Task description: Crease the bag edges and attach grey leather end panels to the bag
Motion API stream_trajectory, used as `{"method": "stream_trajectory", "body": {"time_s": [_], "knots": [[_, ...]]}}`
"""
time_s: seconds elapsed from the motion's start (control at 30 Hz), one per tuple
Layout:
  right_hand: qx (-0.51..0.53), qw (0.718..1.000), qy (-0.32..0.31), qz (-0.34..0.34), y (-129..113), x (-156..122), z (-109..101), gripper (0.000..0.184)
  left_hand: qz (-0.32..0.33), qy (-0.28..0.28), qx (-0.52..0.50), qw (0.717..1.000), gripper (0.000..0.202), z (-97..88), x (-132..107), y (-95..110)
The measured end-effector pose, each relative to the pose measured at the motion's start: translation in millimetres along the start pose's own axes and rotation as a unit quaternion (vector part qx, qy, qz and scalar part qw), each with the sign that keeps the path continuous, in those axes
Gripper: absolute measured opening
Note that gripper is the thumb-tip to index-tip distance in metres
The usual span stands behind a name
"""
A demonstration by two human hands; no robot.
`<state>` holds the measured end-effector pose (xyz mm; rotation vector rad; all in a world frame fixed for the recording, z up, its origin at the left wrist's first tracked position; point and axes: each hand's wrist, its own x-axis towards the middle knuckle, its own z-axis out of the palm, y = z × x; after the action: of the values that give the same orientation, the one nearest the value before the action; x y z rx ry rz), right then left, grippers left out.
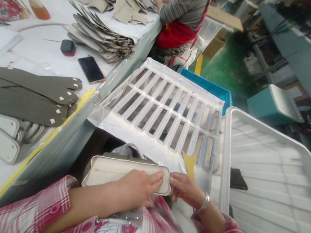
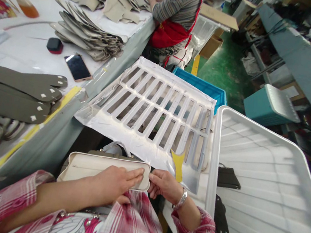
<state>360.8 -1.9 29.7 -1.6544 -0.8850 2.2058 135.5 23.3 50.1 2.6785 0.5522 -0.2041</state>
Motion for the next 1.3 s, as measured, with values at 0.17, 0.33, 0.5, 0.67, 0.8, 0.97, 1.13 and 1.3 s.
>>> {"method": "stream_trajectory", "body": {"time_s": [0.17,0.33,0.5,0.67,0.8,0.97,1.13,1.3], "knots": [[-0.176,0.983,0.051,0.029,-30,-2,13,0.054,0.002,0.003,-0.012,1.0,0.071,4.9,7,1],[-0.243,0.969,0.045,0.028,-38,-9,19,0.053,-0.015,0.067,-0.159,0.985,0.081,-9.9,-15,1],[-0.206,0.976,0.05,0.039,-24,-4,11,0.049,-0.26,0.341,-0.422,0.799,0.035,-21.3,-99,-36],[-0.141,0.987,0.002,0.075,-26,0,6,0.05,-0.377,0.3,-0.565,0.669,0.026,18.1,-158,-73],[-0.178,0.978,-0.006,0.105,-37,0,4,0.05,-0.311,0.246,-0.616,0.68,0.032,36.1,-154,-76],[-0.214,0.97,-0.023,0.117,-49,1,6,0.053,-0.302,0.216,-0.612,0.698,0.031,33.3,-147,-73],[-0.221,0.974,-0.016,0.057,-43,3,-3,0.046,-0.276,0.106,-0.589,0.752,0.035,12.0,-149,-95],[-0.325,0.933,0.016,-0.152,-39,7,-23,0.05,-0.187,-0.02,-0.392,0.9,0.056,-47.3,-99,-101]]}}
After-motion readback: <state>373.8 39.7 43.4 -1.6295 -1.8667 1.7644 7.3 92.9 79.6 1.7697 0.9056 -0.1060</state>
